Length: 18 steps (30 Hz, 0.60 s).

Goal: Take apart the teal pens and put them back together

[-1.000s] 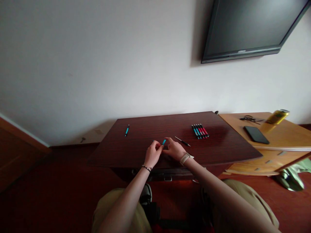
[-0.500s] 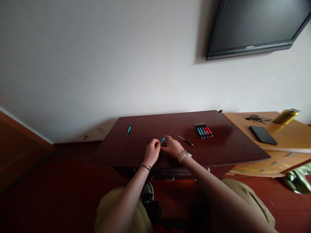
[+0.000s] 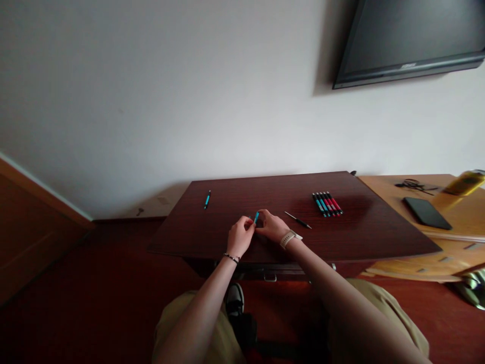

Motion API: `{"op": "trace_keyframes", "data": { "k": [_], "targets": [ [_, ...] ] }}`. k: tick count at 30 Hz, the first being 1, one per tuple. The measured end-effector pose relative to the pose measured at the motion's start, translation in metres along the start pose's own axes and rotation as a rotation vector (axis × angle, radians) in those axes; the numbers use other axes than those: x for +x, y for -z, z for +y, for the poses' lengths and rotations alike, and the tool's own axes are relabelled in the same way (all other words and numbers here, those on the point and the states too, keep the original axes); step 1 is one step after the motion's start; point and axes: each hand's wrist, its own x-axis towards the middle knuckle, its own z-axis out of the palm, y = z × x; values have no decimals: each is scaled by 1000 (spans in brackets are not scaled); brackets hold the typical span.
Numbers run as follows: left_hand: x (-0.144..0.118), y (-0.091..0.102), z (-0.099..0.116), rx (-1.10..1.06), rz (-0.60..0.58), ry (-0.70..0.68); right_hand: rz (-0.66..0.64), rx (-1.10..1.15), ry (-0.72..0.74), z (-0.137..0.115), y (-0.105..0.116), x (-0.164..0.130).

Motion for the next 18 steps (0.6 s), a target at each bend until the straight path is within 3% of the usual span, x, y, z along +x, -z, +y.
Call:
{"op": "trace_keyframes", "data": {
  "k": [18],
  "targets": [
    [-2, -1, 15, 278, 10, 53, -68, -146, 56, 0, -3, 16]
  ]
}}
